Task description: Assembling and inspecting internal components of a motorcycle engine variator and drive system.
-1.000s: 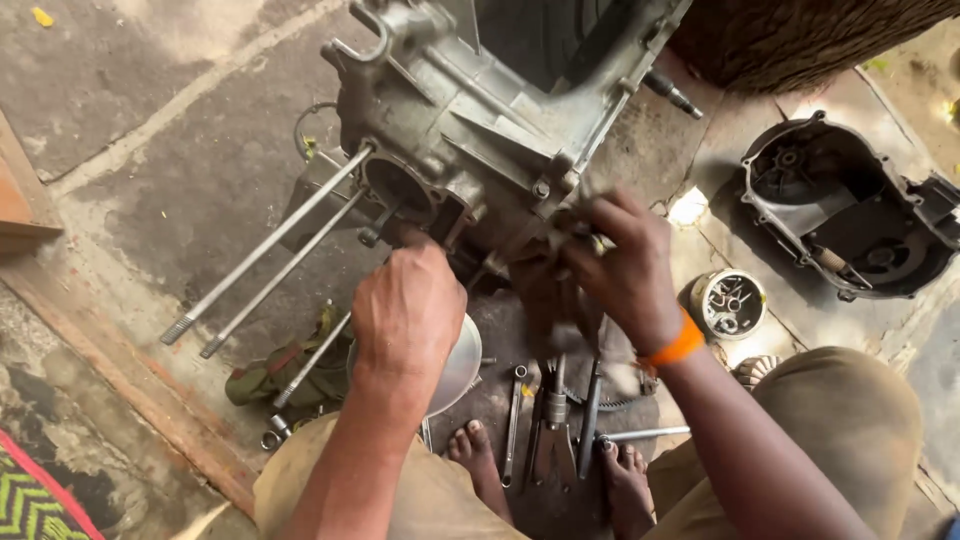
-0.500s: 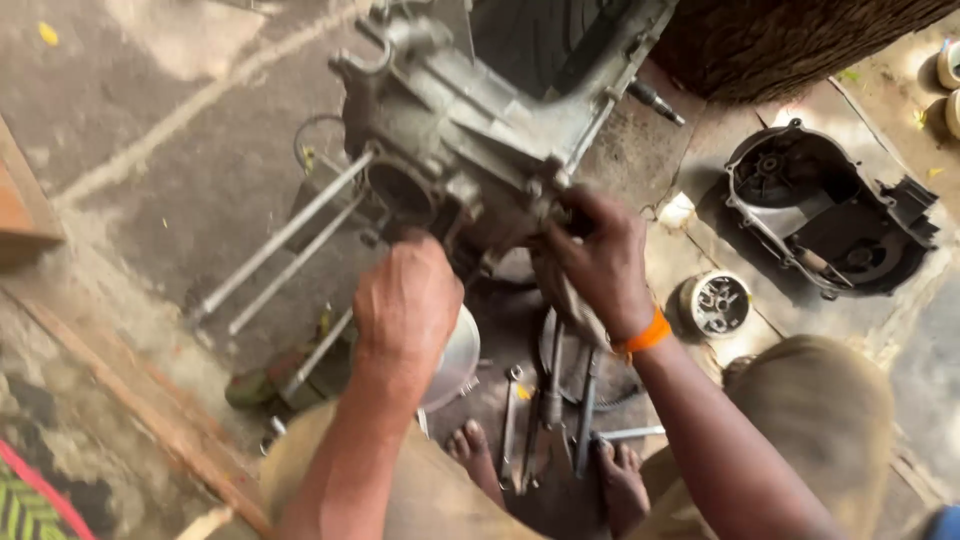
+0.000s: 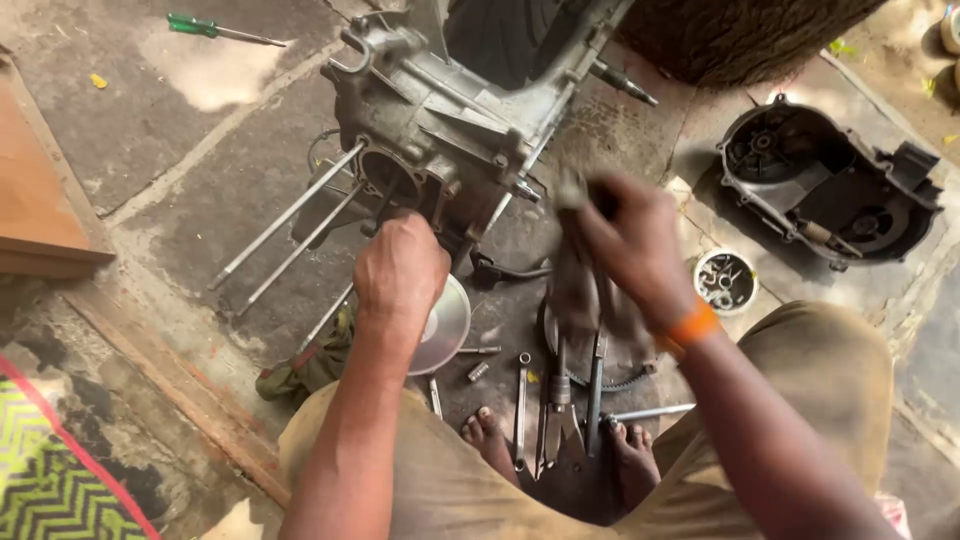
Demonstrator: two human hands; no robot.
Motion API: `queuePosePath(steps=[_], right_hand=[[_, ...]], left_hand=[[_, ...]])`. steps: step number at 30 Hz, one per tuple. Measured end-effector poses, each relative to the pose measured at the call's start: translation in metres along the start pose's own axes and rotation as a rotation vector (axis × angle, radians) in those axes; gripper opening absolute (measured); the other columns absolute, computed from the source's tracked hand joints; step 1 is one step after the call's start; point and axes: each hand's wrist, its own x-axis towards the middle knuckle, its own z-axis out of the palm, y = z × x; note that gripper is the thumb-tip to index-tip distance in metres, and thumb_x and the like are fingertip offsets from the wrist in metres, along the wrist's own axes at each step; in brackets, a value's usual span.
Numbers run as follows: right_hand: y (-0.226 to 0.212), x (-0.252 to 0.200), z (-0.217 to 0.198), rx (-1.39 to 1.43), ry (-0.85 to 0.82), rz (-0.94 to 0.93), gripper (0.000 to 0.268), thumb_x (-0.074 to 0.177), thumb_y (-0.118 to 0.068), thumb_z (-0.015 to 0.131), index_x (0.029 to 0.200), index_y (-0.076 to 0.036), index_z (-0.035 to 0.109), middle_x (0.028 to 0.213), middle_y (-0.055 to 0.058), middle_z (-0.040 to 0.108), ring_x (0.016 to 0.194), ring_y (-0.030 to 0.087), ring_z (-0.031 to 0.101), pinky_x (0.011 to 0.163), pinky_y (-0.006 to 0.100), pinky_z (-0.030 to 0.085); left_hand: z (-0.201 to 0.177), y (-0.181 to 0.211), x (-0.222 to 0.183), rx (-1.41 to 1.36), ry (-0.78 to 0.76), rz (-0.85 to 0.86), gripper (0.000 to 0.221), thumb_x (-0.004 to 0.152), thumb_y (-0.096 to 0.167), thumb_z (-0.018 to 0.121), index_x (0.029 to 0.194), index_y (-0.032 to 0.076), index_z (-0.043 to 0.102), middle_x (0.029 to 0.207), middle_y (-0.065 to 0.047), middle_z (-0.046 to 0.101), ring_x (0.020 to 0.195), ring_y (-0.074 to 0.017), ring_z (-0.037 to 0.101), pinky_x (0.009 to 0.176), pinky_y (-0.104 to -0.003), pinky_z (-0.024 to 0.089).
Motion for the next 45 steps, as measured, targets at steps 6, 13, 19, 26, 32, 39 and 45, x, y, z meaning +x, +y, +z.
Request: queuePosePath(steps=[6,13,19,26,32,39,45], right_hand=[[0.07,0.032,0.066,-0.328,0.369,-0.5,0.022,0.099,-0.015,0.061,0.115,-0.001,0.067,0.093,0.018,0.072,0.077,0.029,0.069,0.066,0.042,0.057],[0.151,-0.113,0.043,-0.248,-0.544,0.081,0.038,0.092,-0.039,0.064,0.097,-0.003,0.077,0.081,0.015,0.076,0.07,0.023,0.07,0.068,0.039,0.055],[0.223,-0.188,0.045,0.179,-0.424,0.209,0.04,0.093,-0.037,0.064,0.101,0.001,0.074,0.096,0.018,0.07,0.083,0.021,0.065,0.079,0.044,0.052],[0.195,-0.224,0.095,-0.286,-0.73,-0.316,0.035,0.096,-0.032,0.057,0.102,-0.004,0.076,0.105,0.018,0.073,0.098,0.038,0.069,0.087,0.048,0.054],[0.257,-0.131,0.059,-0.78,-0.294,-0.538,0.007,0.085,-0.01,0.066,0.089,-0.007,0.071,0.09,0.015,0.072,0.079,0.033,0.073,0.067,0.046,0.059],[0.24,-0.015,-0.063,-0.58,0.191,-0.125,0.023,0.092,-0.01,0.057,0.101,-0.012,0.078,0.096,0.022,0.074,0.089,0.038,0.072,0.084,0.048,0.058],[0.448,0.07,0.061,-0.661,-0.296,0.125,0.027,0.091,-0.023,0.059,0.107,-0.01,0.078,0.108,0.021,0.074,0.1,0.038,0.071,0.091,0.047,0.057]], left_hand=[[0.001,0.003,-0.004,0.001,0.043,-0.019,0.015,0.081,0.011,0.066,0.083,-0.001,0.074,0.089,-0.029,0.071,0.085,-0.0469,0.072,0.077,-0.053,0.058],[0.021,-0.008,-0.005,0.075,0.158,0.047,0.017,0.085,0.012,0.064,0.084,-0.001,0.074,0.087,-0.029,0.072,0.084,-0.0455,0.073,0.075,-0.051,0.059],[0.026,0.009,-0.041,0.132,0.215,0.008,0.044,0.103,0.036,0.057,0.113,-0.007,0.062,0.085,-0.027,0.072,0.079,-0.0437,0.073,0.066,-0.05,0.058],[0.088,0.051,-0.12,0.056,0.011,-0.018,0.066,0.097,0.065,0.053,0.089,0.002,0.072,0.091,-0.027,0.072,0.089,-0.0454,0.072,0.076,-0.055,0.056],[0.264,0.001,-0.141,0.029,-0.501,-0.201,0.062,0.096,0.061,0.051,0.105,0.005,0.074,0.111,-0.024,0.071,0.104,-0.0441,0.07,0.088,-0.056,0.056],[0.379,-0.011,-0.176,-0.093,-0.573,-0.222,0.061,0.098,0.058,0.059,0.112,0.001,0.074,0.119,-0.027,0.07,0.115,-0.0434,0.066,0.099,-0.052,0.052],[0.38,-0.005,-0.159,0.058,-0.612,-0.253,0.044,0.096,0.052,0.062,0.111,0.013,0.078,0.117,-0.017,0.074,0.113,-0.0353,0.069,0.094,-0.048,0.054]])
